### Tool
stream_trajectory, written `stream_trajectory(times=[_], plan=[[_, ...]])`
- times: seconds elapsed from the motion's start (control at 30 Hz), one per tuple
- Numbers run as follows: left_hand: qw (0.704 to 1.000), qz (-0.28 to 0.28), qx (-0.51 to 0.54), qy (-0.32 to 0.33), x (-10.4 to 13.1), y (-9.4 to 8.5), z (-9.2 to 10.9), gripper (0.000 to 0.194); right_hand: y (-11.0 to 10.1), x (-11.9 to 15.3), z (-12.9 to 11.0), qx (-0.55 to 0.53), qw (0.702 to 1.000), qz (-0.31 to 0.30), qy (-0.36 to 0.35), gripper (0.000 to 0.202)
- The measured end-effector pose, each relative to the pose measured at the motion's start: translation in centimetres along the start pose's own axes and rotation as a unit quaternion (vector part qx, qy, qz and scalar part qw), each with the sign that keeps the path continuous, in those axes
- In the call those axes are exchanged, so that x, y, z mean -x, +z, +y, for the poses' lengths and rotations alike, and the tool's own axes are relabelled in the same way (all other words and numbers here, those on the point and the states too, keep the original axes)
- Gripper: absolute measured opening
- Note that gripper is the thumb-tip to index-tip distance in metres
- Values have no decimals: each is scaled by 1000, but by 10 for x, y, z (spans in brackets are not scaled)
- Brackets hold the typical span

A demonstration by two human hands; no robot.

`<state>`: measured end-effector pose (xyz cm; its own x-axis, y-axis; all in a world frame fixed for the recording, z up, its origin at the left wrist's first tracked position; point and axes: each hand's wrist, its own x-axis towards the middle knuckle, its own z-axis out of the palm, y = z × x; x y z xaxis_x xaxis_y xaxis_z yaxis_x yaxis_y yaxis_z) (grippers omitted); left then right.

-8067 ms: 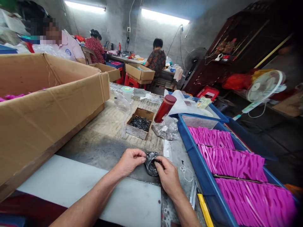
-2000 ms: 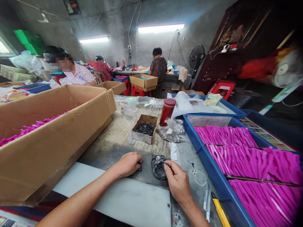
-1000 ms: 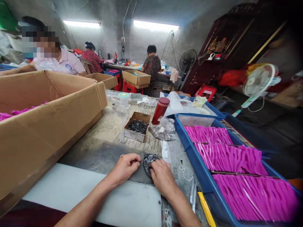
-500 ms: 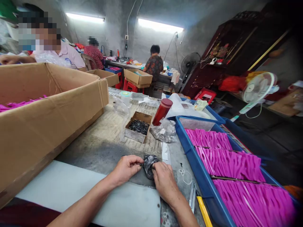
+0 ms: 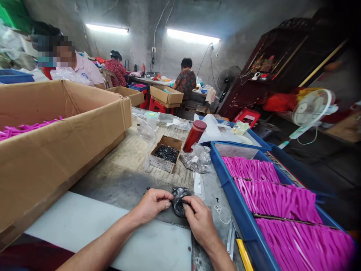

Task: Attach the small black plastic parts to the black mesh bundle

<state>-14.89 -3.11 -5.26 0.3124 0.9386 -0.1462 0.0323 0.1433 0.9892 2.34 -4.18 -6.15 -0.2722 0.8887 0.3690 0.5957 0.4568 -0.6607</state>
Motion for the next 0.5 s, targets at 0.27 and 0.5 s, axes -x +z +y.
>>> stream_trajectory(times=[0.27, 0.5], plan=[[1000, 9, 2, -24, 1, 6, 2, 10, -2, 1, -8, -31, 998, 15, -61, 16], [999, -2, -42, -4, 3, 8, 0, 7, 1, 3, -11, -81, 996, -7, -22, 12]])
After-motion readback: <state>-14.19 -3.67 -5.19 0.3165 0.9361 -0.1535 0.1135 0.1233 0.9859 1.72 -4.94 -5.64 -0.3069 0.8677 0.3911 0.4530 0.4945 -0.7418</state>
